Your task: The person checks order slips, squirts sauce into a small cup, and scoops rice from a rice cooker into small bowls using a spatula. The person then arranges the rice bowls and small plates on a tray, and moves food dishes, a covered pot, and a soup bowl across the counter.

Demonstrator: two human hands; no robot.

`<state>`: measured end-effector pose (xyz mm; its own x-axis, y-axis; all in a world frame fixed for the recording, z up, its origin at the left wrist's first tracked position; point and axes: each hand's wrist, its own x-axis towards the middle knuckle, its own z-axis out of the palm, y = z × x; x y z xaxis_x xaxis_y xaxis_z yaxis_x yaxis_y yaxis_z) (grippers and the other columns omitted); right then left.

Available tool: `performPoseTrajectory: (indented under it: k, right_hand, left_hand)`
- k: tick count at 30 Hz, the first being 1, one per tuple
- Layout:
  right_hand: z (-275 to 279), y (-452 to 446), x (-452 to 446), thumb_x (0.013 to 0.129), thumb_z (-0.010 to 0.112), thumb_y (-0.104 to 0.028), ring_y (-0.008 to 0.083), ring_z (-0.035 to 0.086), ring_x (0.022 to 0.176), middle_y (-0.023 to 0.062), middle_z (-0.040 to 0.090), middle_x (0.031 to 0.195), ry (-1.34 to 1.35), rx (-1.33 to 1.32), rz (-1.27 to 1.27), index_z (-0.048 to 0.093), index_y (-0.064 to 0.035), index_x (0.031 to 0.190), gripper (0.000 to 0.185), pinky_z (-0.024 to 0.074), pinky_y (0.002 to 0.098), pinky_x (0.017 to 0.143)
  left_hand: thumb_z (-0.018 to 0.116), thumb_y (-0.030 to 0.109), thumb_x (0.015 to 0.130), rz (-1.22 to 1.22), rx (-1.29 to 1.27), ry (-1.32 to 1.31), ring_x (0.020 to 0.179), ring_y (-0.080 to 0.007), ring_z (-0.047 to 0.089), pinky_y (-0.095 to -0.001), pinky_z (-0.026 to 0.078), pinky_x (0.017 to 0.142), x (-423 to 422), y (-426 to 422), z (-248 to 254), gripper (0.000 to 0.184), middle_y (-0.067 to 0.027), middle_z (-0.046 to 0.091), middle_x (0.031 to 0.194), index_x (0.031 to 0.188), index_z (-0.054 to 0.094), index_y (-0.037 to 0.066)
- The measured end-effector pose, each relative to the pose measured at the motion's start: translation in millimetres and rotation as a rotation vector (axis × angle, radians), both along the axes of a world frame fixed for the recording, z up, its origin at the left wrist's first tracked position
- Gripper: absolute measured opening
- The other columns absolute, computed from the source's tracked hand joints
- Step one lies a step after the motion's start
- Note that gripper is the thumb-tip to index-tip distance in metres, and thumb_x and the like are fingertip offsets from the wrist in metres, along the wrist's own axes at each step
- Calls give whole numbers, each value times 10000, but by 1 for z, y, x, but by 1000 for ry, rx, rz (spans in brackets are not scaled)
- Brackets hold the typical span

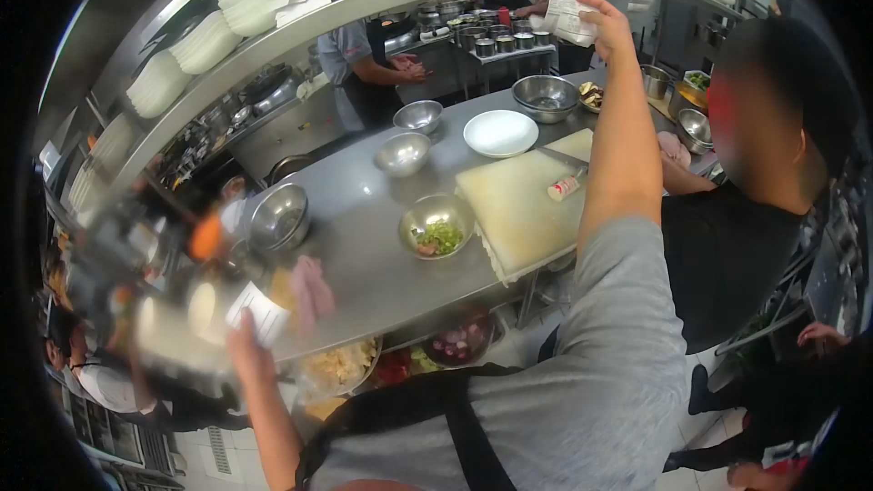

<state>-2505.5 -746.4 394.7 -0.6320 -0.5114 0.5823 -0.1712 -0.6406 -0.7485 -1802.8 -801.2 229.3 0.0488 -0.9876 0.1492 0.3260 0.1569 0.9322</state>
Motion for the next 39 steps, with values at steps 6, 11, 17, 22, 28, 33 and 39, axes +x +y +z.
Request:
performPoseTrajectory:
  k: [6, 11, 17, 22, 28, 33, 39]
  right_hand:
    - [21, -16, -13, 633, 635, 98, 217, 581, 833, 101, 575, 905, 94, -119, -236, 455, -19, 1048, 468, 485, 302, 743]
    - [12, -33, -22, 635, 706, 43, 169, 566, 803, 69, 573, 850, 153, -168, -524, 526, -8, 964, 379, 475, 282, 713]
    - [8, -31, -3, 616, 795, -28, 135, 554, 768, 53, 577, 830, 29, -258, -306, 563, 0, 906, 372, 472, 251, 668]
    - [15, -42, -23, 601, 819, -89, 159, 570, 758, 83, 611, 839, 99, -374, -582, 622, -15, 922, 384, 480, 288, 657]
    - [23, -19, -8, 632, 731, -344, 306, 544, 871, 119, 631, 804, 597, -32, -1470, 697, -132, 740, 241, 380, 391, 825]
    - [21, -23, 137, 689, 754, -140, 221, 613, 735, 122, 650, 751, 710, -346, -1213, 678, 18, 763, 190, 474, 330, 706]
    - [-60, -7, 466, 798, 605, 26, 147, 573, 887, 86, 614, 949, 627, -313, 178, 602, -12, 912, 120, 470, 244, 758]
  left_hand:
    - [544, 94, 889, 5, 10, 22, 868, -160, 604, -305, 499, 766, -11, -2, 7, 224, -95, 610, 1015, 1084, 547, -16]
    - [571, 140, 877, -24, 11, -20, 916, -166, 577, -316, 475, 803, -15, -4, -1, 286, -92, 588, 1042, 1111, 517, -14]
    - [564, 120, 878, -12, 21, -22, 897, -166, 593, -314, 487, 789, -10, 3, -5, 267, -94, 601, 1036, 1102, 531, -20]
    - [564, 106, 877, 29, 45, -16, 884, -165, 601, -315, 490, 790, -4, 11, 1, 255, -98, 611, 1028, 1090, 543, -33]
    - [536, 145, 898, 49, 39, 4, 930, -167, 584, -313, 473, 820, -4, 9, 9, 277, -97, 598, 1049, 1111, 523, -32]
    - [498, 220, 916, 37, 53, 234, 955, -208, 583, -331, 446, 854, 23, 21, 10, 308, -126, 598, 1051, 1068, 534, -45]
    - [484, 279, 925, 90, 56, 188, 848, -165, 622, -303, 483, 744, 104, 98, 10, 329, -98, 645, 982, 1041, 582, -13]
